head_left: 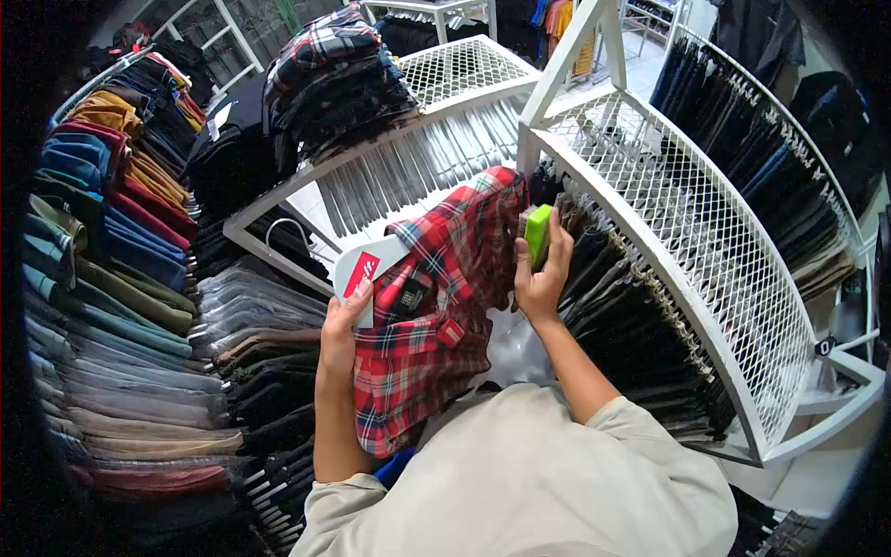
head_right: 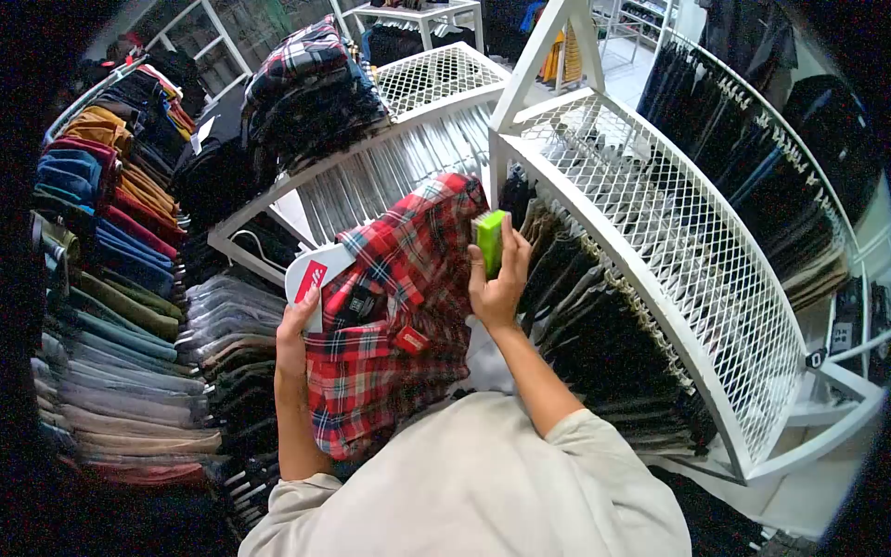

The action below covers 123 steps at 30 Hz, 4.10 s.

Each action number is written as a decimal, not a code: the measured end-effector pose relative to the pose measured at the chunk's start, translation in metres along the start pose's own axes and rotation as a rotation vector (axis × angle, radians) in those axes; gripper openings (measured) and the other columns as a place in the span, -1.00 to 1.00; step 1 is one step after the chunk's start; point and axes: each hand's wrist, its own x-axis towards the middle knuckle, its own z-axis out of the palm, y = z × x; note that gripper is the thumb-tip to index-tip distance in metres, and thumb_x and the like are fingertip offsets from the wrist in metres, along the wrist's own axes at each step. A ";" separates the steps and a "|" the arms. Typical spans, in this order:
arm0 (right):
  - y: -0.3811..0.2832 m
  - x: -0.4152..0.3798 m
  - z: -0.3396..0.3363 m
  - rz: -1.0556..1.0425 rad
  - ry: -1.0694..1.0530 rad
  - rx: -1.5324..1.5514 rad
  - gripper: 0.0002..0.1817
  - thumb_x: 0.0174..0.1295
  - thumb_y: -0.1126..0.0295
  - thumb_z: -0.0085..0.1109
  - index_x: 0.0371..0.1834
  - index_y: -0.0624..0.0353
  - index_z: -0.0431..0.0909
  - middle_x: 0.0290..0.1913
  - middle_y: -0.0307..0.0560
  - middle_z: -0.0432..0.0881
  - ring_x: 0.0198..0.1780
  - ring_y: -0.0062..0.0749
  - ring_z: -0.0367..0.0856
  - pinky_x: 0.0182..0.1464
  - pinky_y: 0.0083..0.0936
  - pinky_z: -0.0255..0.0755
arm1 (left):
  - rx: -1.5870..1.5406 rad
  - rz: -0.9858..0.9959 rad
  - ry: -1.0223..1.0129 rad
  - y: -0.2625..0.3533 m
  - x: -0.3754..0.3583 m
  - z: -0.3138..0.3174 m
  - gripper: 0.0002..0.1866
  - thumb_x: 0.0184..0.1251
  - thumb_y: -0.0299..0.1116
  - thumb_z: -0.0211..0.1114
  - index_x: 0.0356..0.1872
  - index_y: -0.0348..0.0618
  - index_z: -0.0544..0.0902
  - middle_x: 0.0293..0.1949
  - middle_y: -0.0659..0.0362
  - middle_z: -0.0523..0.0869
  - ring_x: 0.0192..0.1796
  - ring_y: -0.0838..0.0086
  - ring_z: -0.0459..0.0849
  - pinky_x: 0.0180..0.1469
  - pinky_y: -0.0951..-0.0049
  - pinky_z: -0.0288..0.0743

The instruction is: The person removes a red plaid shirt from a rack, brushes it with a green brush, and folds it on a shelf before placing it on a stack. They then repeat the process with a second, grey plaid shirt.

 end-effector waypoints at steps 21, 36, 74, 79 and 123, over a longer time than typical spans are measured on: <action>-0.016 0.021 -0.005 -0.355 -0.063 -0.039 -0.33 0.28 0.37 0.31 0.51 -0.08 0.42 0.16 0.07 0.53 0.14 0.00 0.50 0.23 -0.20 0.40 | 0.310 -0.103 -0.195 0.010 -0.006 0.022 -0.63 0.35 -0.17 0.37 -0.11 -0.35 0.70 -0.33 0.27 0.66 -0.26 0.59 0.51 -0.16 0.54 0.37; 0.009 0.051 -0.172 -0.025 0.352 -0.583 -0.39 0.42 0.20 0.26 0.52 -0.04 0.39 0.13 0.09 0.52 0.18 -0.06 0.50 0.22 -0.23 0.43 | 0.194 -0.044 -0.831 0.033 0.054 0.139 -0.60 0.33 -0.14 0.37 -0.14 -0.37 0.74 -0.26 0.22 0.72 -0.23 0.61 0.56 -0.11 0.55 0.38; -0.005 -0.015 -0.401 0.094 0.551 -0.836 -0.32 0.24 0.25 0.42 0.44 0.13 0.45 0.23 0.12 0.51 0.21 0.01 0.49 0.24 -0.13 0.36 | 0.168 -0.657 -1.344 -0.042 -0.033 0.490 -0.67 0.39 -0.34 0.32 0.04 -0.37 0.68 -0.09 0.04 0.80 -0.07 0.38 0.79 0.08 0.43 0.68; -0.017 -0.024 -0.394 -0.078 0.381 -0.849 -0.33 0.20 0.18 0.46 0.42 -0.05 0.50 0.19 0.04 0.56 0.15 -0.07 0.52 0.20 -0.17 0.37 | 0.140 -0.618 -1.416 -0.038 -0.034 0.479 -0.63 0.39 -0.33 0.26 0.08 -0.40 0.69 -0.05 0.02 0.79 -0.01 0.40 0.77 0.18 0.43 0.60; -0.009 0.004 -0.245 -0.077 0.407 -0.836 -0.43 0.36 0.26 0.30 0.44 -0.03 0.45 0.16 0.01 0.54 0.17 -0.10 0.47 0.18 -0.16 0.34 | 0.137 -0.287 -0.898 0.007 0.021 0.193 -0.54 0.35 -0.19 0.33 0.11 -0.35 0.65 -0.10 0.12 0.76 -0.14 0.55 0.70 -0.09 0.54 0.56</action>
